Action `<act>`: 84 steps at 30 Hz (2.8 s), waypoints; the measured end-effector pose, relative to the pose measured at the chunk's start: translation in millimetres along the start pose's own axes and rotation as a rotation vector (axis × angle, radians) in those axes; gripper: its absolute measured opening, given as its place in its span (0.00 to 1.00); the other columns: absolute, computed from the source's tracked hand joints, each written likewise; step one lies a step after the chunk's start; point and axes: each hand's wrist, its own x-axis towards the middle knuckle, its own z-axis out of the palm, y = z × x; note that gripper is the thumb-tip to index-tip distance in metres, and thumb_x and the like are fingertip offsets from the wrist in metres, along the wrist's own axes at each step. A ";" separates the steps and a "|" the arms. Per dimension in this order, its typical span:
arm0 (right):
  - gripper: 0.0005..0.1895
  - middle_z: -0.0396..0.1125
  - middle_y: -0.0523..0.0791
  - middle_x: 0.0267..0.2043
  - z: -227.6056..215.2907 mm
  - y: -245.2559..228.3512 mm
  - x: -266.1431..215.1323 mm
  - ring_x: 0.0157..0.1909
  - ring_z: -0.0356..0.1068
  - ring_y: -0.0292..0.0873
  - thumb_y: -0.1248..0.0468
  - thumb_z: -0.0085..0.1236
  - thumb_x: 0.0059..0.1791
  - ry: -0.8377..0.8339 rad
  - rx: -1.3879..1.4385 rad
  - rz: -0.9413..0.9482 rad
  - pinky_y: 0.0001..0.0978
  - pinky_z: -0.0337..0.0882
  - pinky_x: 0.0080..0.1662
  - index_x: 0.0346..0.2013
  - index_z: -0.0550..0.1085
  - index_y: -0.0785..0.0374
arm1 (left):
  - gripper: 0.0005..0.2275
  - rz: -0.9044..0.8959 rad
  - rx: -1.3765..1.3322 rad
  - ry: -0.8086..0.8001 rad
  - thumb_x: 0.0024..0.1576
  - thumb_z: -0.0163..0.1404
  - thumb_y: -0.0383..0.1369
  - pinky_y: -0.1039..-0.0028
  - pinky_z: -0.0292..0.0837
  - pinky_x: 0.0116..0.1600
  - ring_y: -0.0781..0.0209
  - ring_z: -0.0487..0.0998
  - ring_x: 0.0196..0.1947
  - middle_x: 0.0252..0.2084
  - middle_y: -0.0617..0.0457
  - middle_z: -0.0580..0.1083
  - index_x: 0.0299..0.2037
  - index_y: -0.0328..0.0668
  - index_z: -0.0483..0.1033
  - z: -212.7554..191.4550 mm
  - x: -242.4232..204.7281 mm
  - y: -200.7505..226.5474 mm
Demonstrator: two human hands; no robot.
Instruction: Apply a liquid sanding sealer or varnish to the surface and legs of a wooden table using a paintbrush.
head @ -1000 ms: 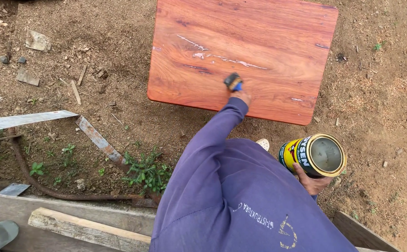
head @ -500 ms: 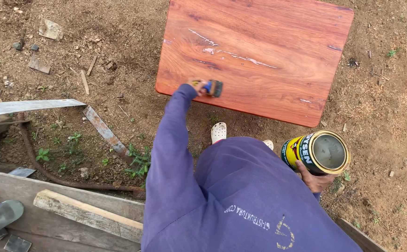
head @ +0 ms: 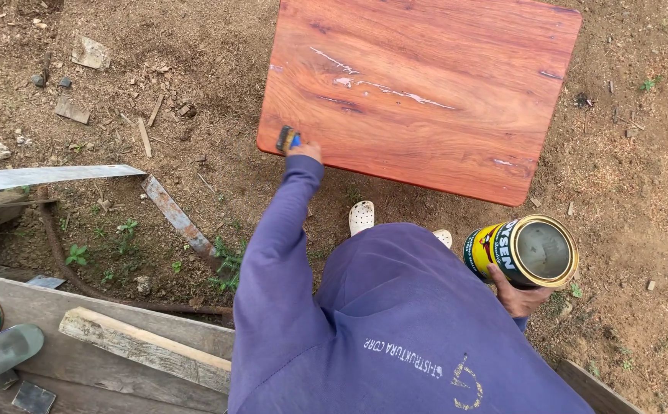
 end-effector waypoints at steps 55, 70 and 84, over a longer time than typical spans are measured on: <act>0.47 0.66 0.54 0.65 -180.2 68.2 76.2 0.64 0.72 0.47 0.66 0.77 0.44 0.097 0.081 -0.030 0.40 0.77 0.65 0.71 0.58 0.68 | 0.12 0.484 -0.487 -0.136 0.61 0.48 0.37 0.52 0.78 0.44 0.40 0.83 0.41 0.40 0.36 0.80 0.47 0.39 0.77 -18.4 -119.9 482.6; 0.47 0.66 0.53 0.62 -211.0 96.1 143.4 0.60 0.72 0.45 0.67 0.77 0.43 -0.144 0.208 -0.045 0.35 0.76 0.63 0.71 0.59 0.67 | 0.09 0.129 -1.410 -0.430 0.60 0.56 0.36 0.78 0.76 0.29 0.70 0.74 0.24 0.29 0.53 0.77 0.47 0.47 0.81 22.4 -89.6 332.8; 0.49 0.63 0.49 0.67 -253.4 116.6 135.9 0.63 0.67 0.42 0.70 0.78 0.41 -0.142 0.174 -0.071 0.36 0.70 0.68 0.71 0.59 0.65 | 0.12 -0.334 -0.355 -0.105 0.68 0.41 0.34 0.62 0.83 0.40 0.47 0.83 0.39 0.45 0.37 0.78 0.60 0.48 0.69 -20.0 -69.5 270.9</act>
